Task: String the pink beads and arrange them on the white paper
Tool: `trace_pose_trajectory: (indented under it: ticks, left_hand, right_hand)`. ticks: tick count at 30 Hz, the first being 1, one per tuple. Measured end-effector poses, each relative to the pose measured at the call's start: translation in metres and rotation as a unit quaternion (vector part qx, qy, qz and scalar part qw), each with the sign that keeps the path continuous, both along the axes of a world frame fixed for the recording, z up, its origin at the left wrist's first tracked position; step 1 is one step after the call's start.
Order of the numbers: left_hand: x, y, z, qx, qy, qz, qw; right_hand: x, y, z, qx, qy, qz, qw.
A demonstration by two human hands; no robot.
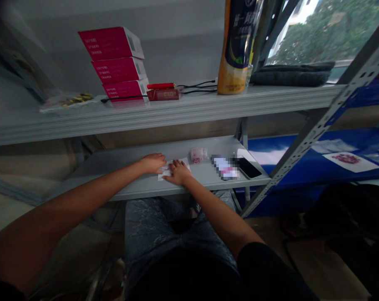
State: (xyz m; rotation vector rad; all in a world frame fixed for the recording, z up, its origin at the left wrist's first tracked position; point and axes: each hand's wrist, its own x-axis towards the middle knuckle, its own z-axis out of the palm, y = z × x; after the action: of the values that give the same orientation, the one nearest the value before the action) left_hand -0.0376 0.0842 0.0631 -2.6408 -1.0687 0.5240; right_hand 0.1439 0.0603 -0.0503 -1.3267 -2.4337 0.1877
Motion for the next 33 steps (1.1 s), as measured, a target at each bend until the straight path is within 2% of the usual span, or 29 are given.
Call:
trace_pose_trajectory:
  ticks: [3,10,14,18,23,28,33]
  left_hand:
    - [0.001,0.0,0.002,-0.007,-0.009,0.018,1.0]
    - [0.0,0.0,0.001,-0.002,0.003,0.01,1.0]
    - [-0.002,0.004,0.0,-0.012,0.0,0.04,0.999]
    - [-0.004,0.014,0.006,-0.033,0.01,0.075,0.997]
    - [-0.005,0.02,0.012,-0.068,-0.041,0.091,0.993]
    - [0.0,0.013,0.005,-0.067,-0.042,0.081,0.994]
    - [0.007,0.004,-0.001,-0.033,-0.032,0.066,0.997]
  right_hand:
    - [0.0,0.0,0.001,0.0,0.001,0.0,1.0]
    - [0.0,-0.002,0.004,0.0,-0.001,0.001,1.0]
    - [0.001,-0.002,0.004,-0.003,0.001,0.003,1.0]
    - [0.001,-0.001,0.001,-0.004,0.011,-0.001,1.0]
    - [0.001,-0.004,0.001,0.025,0.043,-0.031,0.998]
    - [0.001,-0.01,0.006,0.037,0.051,-0.04,0.997]
    - [0.001,-0.011,0.01,0.026,0.051,-0.04,0.998]
